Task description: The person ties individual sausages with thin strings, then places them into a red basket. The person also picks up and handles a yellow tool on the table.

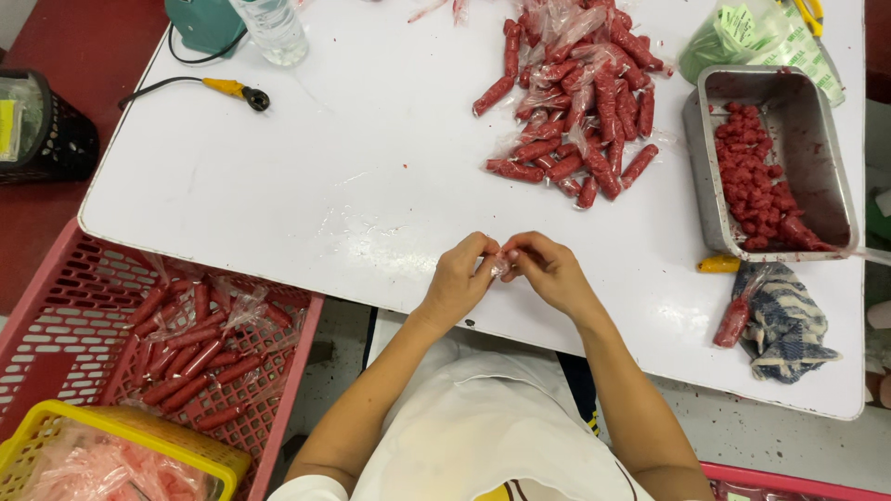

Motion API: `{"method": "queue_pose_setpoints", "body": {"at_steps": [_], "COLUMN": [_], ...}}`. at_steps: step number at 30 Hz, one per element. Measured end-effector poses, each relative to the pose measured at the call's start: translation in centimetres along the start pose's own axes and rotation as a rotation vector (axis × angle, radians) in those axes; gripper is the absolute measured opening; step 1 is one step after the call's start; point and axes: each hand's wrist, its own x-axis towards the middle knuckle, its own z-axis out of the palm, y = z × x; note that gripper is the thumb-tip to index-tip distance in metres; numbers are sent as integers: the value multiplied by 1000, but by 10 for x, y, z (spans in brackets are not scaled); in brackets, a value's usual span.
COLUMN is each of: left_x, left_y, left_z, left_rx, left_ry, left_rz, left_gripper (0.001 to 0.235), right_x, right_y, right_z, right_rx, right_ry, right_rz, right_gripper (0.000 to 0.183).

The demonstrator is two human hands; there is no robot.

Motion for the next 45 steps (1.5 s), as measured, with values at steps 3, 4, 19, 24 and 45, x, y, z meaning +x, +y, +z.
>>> {"method": "queue_pose_setpoints", "body": {"at_steps": [3,4,19,24,45], "left_x": [-2,-3,14,9,12], "left_y": [4,-3,21,13,37], "left_z": [-4,-1,45,53,-104], "left_rx": [133,134,86,127,467], "left_ry": [11,16,-62,-269,-111], "left_rz": [73,72,150,-138,-98], "left_gripper": [8,8,17,19,33], "right_x": [4,3,-12,2,65], "right_y": [5,-1,49,49,-36], "right_z": [10,9,-1,-37,-74], "right_rx": [-80,-81,327,-1169,-199], "right_ry": [-11,-16,490,489,472], "right_rz": [-103,-104,228,-530,-170], "right_gripper": [18,18,19,15,24]}}
